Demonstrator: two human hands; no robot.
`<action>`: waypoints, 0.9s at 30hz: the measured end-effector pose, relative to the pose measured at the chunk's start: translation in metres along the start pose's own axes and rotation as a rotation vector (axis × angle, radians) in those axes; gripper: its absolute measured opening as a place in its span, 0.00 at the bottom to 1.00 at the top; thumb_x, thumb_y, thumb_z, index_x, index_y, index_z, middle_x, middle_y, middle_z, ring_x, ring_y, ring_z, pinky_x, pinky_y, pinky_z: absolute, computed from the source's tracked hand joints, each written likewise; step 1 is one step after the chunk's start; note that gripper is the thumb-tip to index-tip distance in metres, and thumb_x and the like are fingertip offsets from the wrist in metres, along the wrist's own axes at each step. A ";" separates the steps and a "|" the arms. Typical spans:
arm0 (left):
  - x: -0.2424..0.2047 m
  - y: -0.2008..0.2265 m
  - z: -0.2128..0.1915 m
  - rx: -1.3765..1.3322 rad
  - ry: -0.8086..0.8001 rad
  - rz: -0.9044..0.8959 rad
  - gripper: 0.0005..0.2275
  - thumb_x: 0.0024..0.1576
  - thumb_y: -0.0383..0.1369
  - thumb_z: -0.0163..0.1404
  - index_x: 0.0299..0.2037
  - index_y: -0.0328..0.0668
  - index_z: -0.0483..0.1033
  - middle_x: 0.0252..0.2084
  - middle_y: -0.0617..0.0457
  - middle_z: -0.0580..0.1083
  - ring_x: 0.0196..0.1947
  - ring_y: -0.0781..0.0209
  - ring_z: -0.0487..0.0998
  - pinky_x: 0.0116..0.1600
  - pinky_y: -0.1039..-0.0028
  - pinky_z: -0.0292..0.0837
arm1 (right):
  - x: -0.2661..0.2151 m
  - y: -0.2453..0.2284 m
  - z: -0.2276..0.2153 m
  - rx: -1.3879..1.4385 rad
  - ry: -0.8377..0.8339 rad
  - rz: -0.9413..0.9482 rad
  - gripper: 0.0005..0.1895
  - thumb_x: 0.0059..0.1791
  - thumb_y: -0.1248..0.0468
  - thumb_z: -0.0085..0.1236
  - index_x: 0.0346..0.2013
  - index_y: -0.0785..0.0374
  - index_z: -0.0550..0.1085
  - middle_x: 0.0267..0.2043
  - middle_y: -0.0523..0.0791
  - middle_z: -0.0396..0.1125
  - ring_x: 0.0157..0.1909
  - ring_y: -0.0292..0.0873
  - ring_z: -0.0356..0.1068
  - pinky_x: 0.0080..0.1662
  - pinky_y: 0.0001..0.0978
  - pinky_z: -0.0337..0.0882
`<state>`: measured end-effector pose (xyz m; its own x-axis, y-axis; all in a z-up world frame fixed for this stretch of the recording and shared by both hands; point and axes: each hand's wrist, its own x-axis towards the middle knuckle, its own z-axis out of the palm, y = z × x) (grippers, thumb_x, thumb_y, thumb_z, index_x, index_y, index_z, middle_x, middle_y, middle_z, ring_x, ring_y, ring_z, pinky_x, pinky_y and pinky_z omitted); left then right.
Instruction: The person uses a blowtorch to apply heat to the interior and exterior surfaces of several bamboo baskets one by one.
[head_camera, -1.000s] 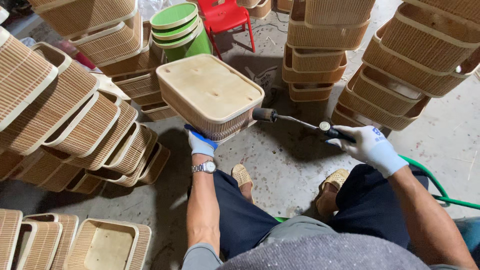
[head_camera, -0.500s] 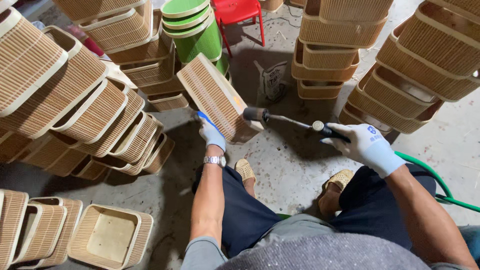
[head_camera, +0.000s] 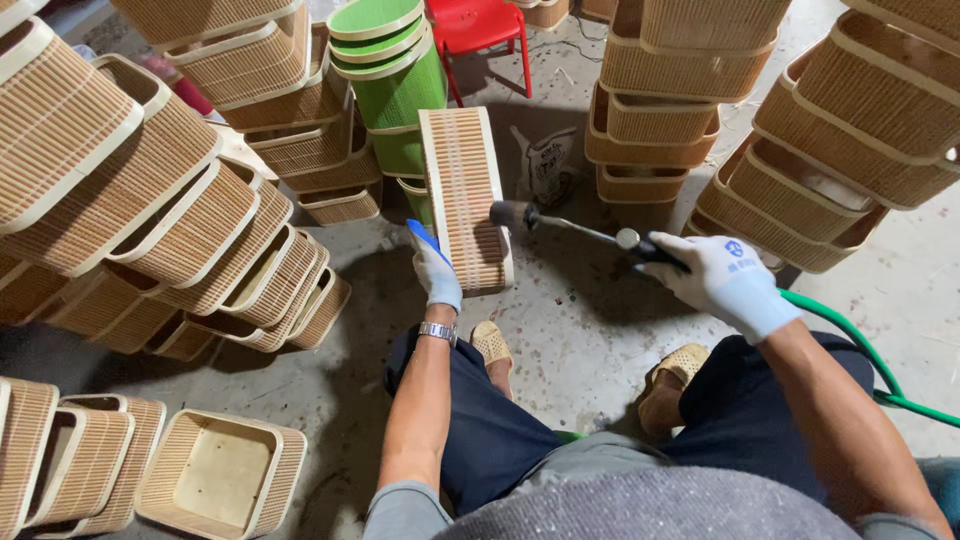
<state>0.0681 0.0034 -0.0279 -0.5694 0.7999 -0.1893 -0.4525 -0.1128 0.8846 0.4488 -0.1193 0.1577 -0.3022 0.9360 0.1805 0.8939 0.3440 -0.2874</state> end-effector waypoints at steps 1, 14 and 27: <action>0.001 0.000 0.000 0.063 0.015 0.010 0.31 0.61 0.63 0.42 0.35 0.34 0.74 0.35 0.55 0.73 0.33 0.64 0.72 0.40 0.69 0.71 | -0.001 0.002 -0.002 0.026 0.001 0.004 0.22 0.47 0.48 0.61 0.53 0.51 0.78 0.36 0.52 0.75 0.36 0.57 0.75 0.38 0.46 0.73; 0.002 -0.007 -0.004 0.118 -0.058 0.062 0.30 0.58 0.61 0.43 0.29 0.38 0.80 0.28 0.60 0.75 0.26 0.72 0.71 0.32 0.75 0.69 | 0.006 0.014 -0.016 0.025 -0.052 0.131 0.23 0.46 0.47 0.61 0.54 0.49 0.78 0.32 0.54 0.75 0.34 0.58 0.75 0.38 0.47 0.74; -0.026 0.009 0.009 0.581 -0.079 0.227 0.27 0.58 0.56 0.49 0.36 0.34 0.84 0.29 0.53 0.82 0.29 0.67 0.81 0.37 0.71 0.73 | 0.062 -0.009 -0.035 0.016 0.130 -0.057 0.18 0.50 0.50 0.58 0.50 0.54 0.78 0.36 0.54 0.74 0.38 0.60 0.74 0.40 0.50 0.72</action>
<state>0.0853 -0.0134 -0.0111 -0.5450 0.8373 0.0427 0.1329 0.0360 0.9905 0.4337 -0.0666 0.2039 -0.3065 0.8976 0.3168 0.8707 0.3989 -0.2878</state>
